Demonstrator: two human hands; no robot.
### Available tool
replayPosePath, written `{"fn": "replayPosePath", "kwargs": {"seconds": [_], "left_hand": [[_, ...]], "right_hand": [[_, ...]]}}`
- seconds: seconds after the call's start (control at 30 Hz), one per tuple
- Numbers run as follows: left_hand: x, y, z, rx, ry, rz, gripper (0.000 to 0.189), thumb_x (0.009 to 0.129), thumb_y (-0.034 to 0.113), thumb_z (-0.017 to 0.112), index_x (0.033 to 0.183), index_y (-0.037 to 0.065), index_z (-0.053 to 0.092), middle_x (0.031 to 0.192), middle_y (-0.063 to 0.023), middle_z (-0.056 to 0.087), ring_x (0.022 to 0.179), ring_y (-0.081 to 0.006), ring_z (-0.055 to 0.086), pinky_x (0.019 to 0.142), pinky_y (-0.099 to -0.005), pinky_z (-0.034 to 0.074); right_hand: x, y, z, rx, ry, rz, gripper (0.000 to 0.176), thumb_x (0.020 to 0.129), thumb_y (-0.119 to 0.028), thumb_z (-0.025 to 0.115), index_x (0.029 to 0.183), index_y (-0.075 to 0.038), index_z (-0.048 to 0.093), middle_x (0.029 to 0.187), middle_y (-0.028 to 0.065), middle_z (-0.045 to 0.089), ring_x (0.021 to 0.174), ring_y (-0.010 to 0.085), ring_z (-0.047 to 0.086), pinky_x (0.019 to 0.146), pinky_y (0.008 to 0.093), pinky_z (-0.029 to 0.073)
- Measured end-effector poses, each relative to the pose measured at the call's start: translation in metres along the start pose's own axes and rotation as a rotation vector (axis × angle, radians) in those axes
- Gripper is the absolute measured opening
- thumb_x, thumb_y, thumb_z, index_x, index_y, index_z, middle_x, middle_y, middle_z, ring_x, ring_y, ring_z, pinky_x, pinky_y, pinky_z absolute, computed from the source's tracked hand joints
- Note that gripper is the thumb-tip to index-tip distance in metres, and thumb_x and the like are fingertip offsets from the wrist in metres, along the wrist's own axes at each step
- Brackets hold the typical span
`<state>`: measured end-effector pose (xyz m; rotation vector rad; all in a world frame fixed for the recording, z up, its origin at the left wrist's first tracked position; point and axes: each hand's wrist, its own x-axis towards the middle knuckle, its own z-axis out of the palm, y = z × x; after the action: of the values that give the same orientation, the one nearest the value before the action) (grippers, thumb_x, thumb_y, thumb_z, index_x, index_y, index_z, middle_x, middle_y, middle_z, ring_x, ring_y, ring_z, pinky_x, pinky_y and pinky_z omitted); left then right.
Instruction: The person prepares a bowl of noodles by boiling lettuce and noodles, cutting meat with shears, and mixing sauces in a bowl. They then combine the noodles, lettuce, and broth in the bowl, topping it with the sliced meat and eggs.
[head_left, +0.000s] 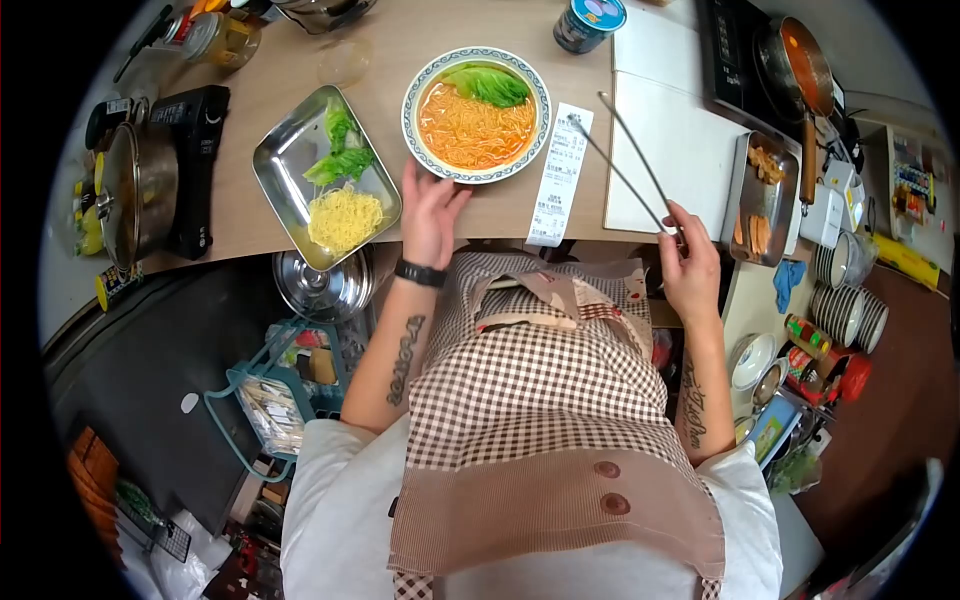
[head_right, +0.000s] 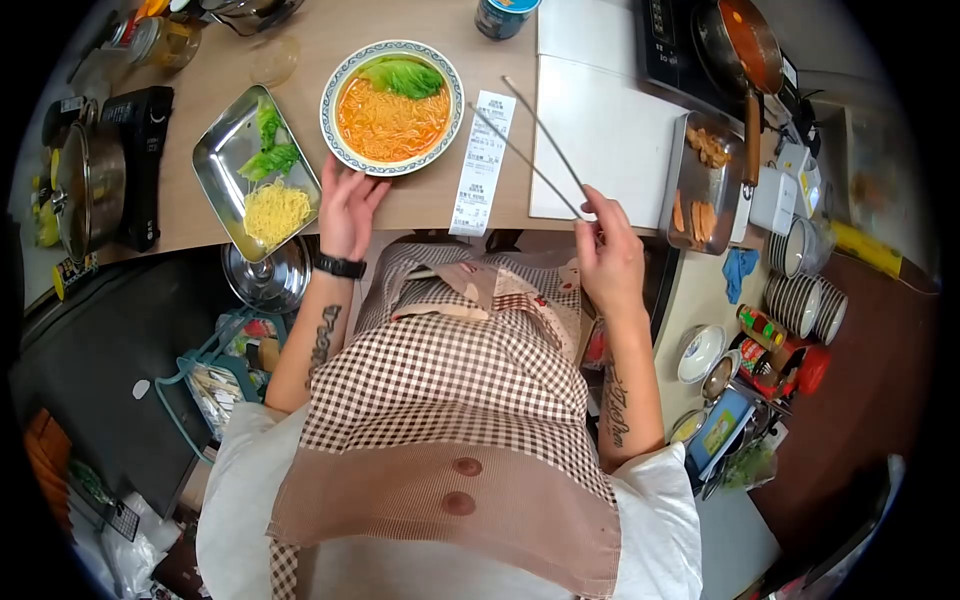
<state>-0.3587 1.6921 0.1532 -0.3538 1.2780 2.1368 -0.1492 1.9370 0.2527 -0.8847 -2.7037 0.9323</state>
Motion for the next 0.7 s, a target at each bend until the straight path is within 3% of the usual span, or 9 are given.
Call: {"fn": "replayPosePath", "kwargs": {"seconds": [0.13,0.33,0.7], "left_hand": [[0.022,-0.003,0.001,-0.037,-0.129,0.058,0.061,0.090,0.004,0.048,0.147,0.011,0.028,0.142,-0.0134,0.046,0.126,-0.0281,0.051,0.101,-0.0477,0.046],[0.038,-0.017,-0.011,-0.060,-0.094,0.003,0.052,0.090,0.000,0.049,0.140,0.012,0.039,0.137,-0.0090,0.052,0.122,-0.0264,0.054,0.100,-0.0475,0.046],[0.014,0.005,-0.004,-0.119,-0.152,0.023,0.061,0.088,-0.003,0.052,0.145,0.010,0.034,0.142,-0.0097,0.046,0.128,-0.0259,0.048,0.106,-0.0452,0.041]], "right_hand": [[-0.016,0.009,-0.006,0.038,0.033,0.018,0.035,0.091,-0.004,0.061,0.126,0.000,0.059,0.098,0.0094,0.065,0.073,0.0152,0.062,0.064,0.0268,0.051],[-0.025,0.005,-0.003,0.173,0.033,0.099,0.034,0.092,-0.006,0.060,0.125,0.000,0.060,0.099,0.0076,0.066,0.075,0.0127,0.061,0.064,0.0252,0.049],[-0.018,0.000,-0.005,0.328,0.032,0.138,0.035,0.092,-0.005,0.061,0.126,0.000,0.059,0.098,0.0073,0.066,0.078,0.0115,0.063,0.067,0.0242,0.050]]}}
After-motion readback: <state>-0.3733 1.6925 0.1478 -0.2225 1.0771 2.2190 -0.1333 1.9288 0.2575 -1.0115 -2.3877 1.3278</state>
